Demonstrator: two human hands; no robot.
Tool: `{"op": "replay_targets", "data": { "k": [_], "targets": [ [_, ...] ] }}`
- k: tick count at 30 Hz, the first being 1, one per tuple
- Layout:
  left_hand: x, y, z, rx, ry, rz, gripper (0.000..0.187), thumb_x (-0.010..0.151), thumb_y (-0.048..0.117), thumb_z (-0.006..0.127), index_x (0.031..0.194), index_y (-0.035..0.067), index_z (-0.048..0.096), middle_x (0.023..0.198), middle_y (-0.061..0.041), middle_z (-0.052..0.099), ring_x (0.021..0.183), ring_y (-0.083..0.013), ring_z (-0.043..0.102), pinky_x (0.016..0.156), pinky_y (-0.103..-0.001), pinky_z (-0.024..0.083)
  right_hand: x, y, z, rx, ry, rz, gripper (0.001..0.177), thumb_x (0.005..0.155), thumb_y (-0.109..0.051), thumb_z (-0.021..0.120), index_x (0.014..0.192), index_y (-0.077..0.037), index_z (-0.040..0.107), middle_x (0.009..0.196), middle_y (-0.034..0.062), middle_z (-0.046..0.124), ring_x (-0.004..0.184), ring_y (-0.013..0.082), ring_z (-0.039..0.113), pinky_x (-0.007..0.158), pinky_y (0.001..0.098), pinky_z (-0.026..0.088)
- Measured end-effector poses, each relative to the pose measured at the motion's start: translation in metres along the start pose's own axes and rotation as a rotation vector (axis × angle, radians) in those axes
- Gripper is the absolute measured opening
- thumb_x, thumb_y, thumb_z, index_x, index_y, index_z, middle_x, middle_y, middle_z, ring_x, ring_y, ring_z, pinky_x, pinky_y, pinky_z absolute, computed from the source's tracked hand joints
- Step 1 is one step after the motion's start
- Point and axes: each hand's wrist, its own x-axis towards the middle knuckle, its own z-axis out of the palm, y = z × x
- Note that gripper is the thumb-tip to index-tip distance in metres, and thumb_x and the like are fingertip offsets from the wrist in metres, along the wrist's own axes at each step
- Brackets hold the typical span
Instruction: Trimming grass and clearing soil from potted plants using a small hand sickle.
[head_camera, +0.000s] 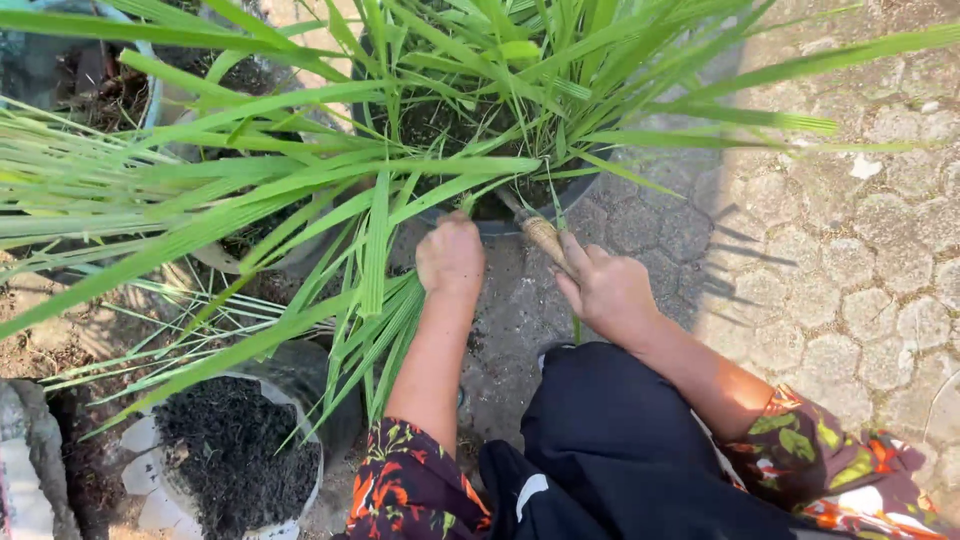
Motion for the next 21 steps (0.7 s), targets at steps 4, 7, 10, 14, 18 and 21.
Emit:
{"op": "replay_targets", "data": {
  "k": [4, 7, 10, 14, 18, 21],
  "targets": [
    [0.003, 0.002, -0.012, 0.018, 0.071, 0.022, 0.020, 0.094, 0.009, 0.053, 0.100, 0.005, 0.072, 0.095, -0.018, 0.075, 0.083, -0.0336, 0.077, 0.070, -0.043, 0.063, 0.044, -0.001, -0.071, 0.034, -0.157, 0.054, 0.055, 0.090, -0.042, 0.068, 0.134, -0.009, 0.065, 0.077, 0.0192, 0.073, 0.063, 0.0364, 0.070, 0.058, 0.0478, 0.057],
    [0.004, 0.003, -0.008, 0.017, 0.045, 0.028, 0.020, 0.096, 0.009, 0.053, 0.100, 0.003, 0.072, 0.096, -0.018, 0.075, 0.084, -0.0327, 0.077, 0.072, -0.042, 0.063, 0.079, 0.004, -0.155, -0.011, -0.306, -0.076, 0.049, 0.089, -0.045, 0.068, 0.125, -0.012, 0.073, 0.075, 0.0196, 0.074, 0.061, 0.0370, 0.070, 0.059, 0.0489, 0.057],
    [0.006, 0.003, -0.009, 0.019, 0.039, 0.032, 0.018, 0.095, 0.008, 0.054, 0.100, 0.002, 0.072, 0.097, -0.018, 0.075, 0.084, -0.0321, 0.077, 0.072, -0.041, 0.063, 0.107, -0.006, -0.203, -0.241, -0.409, -0.228, 0.047, 0.087, -0.047, 0.069, 0.120, -0.015, 0.077, 0.075, 0.0170, 0.073, 0.062, 0.0356, 0.070, 0.061, 0.0479, 0.057],
    [0.005, 0.004, -0.011, 0.009, 0.033, 0.021, 0.017, 0.094, 0.007, 0.056, 0.100, 0.003, 0.071, 0.097, -0.019, 0.075, 0.084, -0.0317, 0.077, 0.072, -0.040, 0.063, 0.129, -0.042, -0.157, -0.400, -0.637, -0.202, 0.032, 0.085, -0.042, 0.069, 0.086, -0.012, 0.079, 0.073, 0.0168, 0.072, 0.069, 0.0386, 0.071, 0.065, 0.0516, 0.059],
    [0.000, 0.002, -0.008, 0.007, 0.007, 0.014, 0.018, 0.094, 0.008, 0.056, 0.102, 0.001, 0.071, 0.098, -0.019, 0.075, 0.084, -0.0321, 0.077, 0.071, -0.041, 0.063, 0.086, -0.033, -0.097, -0.366, -0.637, -0.240, 0.024, 0.083, -0.030, 0.070, 0.082, -0.008, 0.079, 0.074, 0.0164, 0.072, 0.071, 0.0361, 0.073, 0.067, 0.0493, 0.058],
    [0.001, -0.001, -0.004, -0.007, -0.014, 0.019, 0.019, 0.094, 0.009, 0.056, 0.103, 0.001, 0.070, 0.099, -0.020, 0.075, 0.086, -0.0334, 0.077, 0.072, -0.042, 0.063, 0.044, -0.031, -0.085, -0.364, -0.540, -0.187, 0.040, 0.090, -0.021, 0.065, 0.128, -0.008, 0.065, 0.067, 0.0131, 0.072, 0.062, 0.0332, 0.073, 0.054, 0.0471, 0.058]
  ]
}}
